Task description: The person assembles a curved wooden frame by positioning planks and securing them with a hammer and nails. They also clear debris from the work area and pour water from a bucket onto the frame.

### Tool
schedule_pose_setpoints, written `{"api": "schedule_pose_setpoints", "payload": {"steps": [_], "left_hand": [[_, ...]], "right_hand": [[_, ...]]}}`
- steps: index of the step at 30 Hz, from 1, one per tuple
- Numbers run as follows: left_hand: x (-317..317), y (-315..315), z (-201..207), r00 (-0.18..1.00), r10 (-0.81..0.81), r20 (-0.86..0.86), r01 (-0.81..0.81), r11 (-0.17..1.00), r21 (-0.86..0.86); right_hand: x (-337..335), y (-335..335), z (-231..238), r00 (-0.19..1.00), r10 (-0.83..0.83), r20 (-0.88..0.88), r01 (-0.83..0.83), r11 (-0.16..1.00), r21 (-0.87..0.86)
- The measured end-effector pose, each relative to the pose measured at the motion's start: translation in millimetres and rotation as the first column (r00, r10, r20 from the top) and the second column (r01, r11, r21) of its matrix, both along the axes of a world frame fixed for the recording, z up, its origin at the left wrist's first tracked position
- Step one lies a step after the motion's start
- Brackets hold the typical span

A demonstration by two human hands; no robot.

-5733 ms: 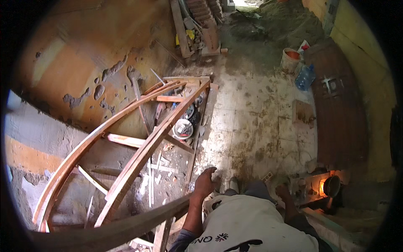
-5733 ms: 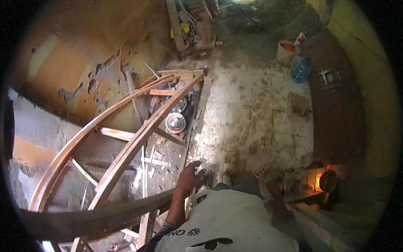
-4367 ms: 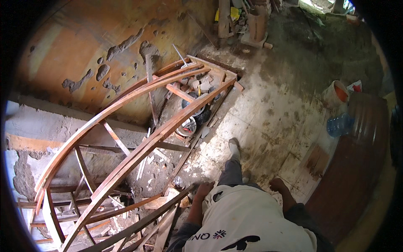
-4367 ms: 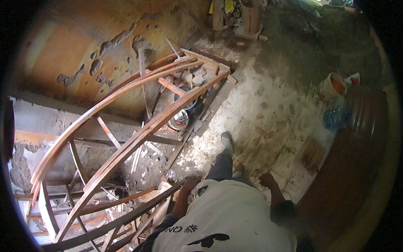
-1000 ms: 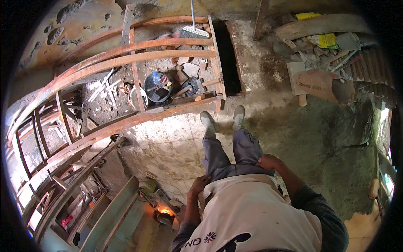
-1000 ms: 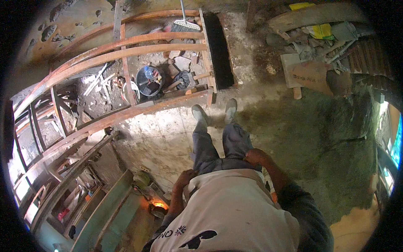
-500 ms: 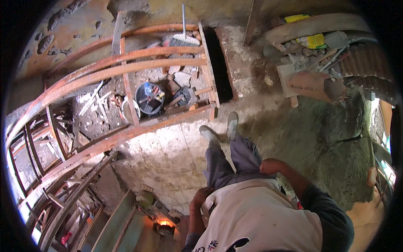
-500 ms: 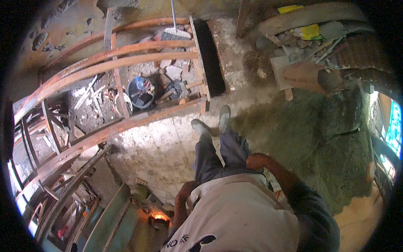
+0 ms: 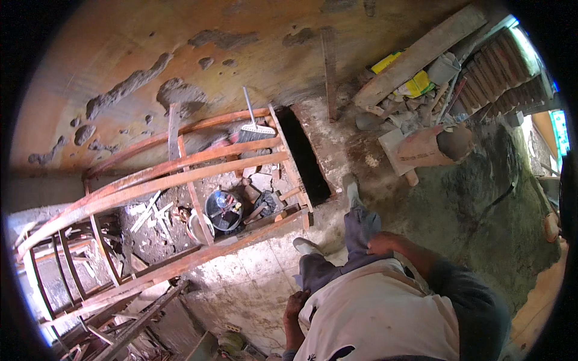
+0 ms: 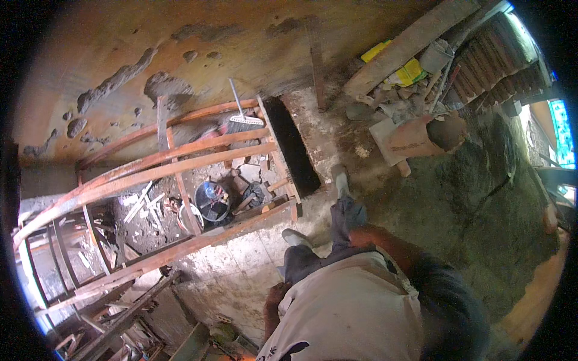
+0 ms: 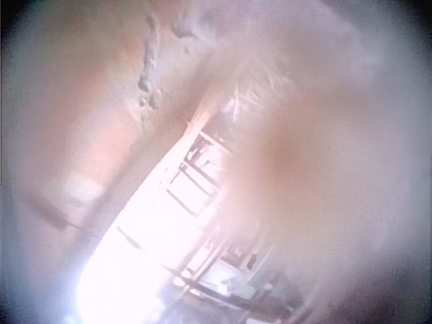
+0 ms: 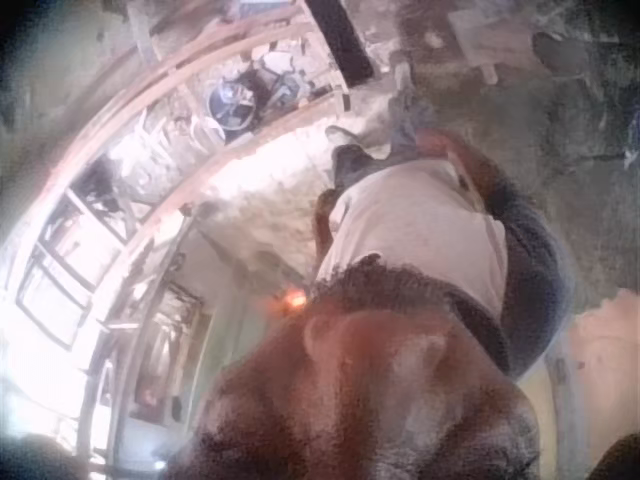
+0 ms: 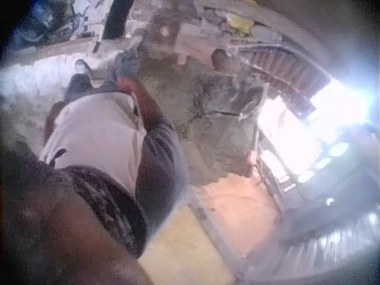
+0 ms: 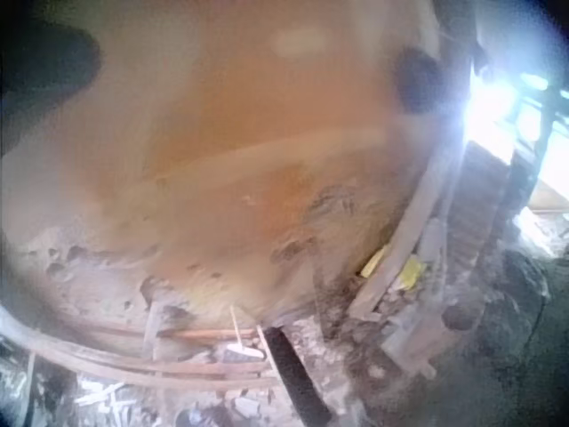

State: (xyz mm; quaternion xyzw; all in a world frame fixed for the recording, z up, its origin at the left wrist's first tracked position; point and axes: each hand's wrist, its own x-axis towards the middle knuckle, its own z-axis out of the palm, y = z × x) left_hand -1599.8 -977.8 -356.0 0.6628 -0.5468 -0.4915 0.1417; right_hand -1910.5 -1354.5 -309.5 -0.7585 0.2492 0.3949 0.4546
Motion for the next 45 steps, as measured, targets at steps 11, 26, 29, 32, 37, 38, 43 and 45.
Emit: {"api": "schedule_pose_setpoints", "payload": {"steps": [11, 26, 29, 32, 37, 38, 43, 45], "left_hand": [[-148, -166, 13, -0.116, 0.993, 0.015, -0.812, -0.103, 0.574], [-182, -281, 82, -0.072, 0.988, 0.14, -0.867, -0.131, 0.482], [-192, -283, 89, -0.122, 0.979, 0.164, -0.836, -0.191, 0.514], [-198, -290, 91, -0.172, 0.963, 0.209, -0.788, -0.262, 0.557], [-195, -309, 92, -0.132, 0.976, 0.174, -0.806, -0.208, 0.554], [-193, -313, 93, -0.118, 0.976, 0.182, -0.816, -0.2, 0.542], [-180, -332, 98, -0.021, 0.98, 0.198, -0.843, -0.124, 0.523], [-174, -337, 98, 0.013, 0.979, 0.202, -0.836, -0.1, 0.539]], "right_hand": [[91, -412, -85, 0.842, -0.357, 0.405, 0.518, 0.745, -0.421], [230, -693, -32, 0.461, -0.695, 0.552, 0.87, 0.231, -0.435], [240, -707, -26, 0.453, -0.681, 0.575, 0.888, 0.286, -0.361], [249, -717, -33, 0.453, -0.664, 0.596, 0.892, 0.336, -0.303], [264, -733, -67, 0.475, -0.702, 0.531, 0.84, 0.181, -0.512], [263, -735, -72, 0.454, -0.653, 0.606, 0.873, 0.192, -0.448], [210, -743, -72, 0.478, -0.43, 0.766, 0.878, 0.246, -0.41], [174, -739, -68, 0.511, -0.388, 0.767, 0.858, 0.27, -0.436]]}}
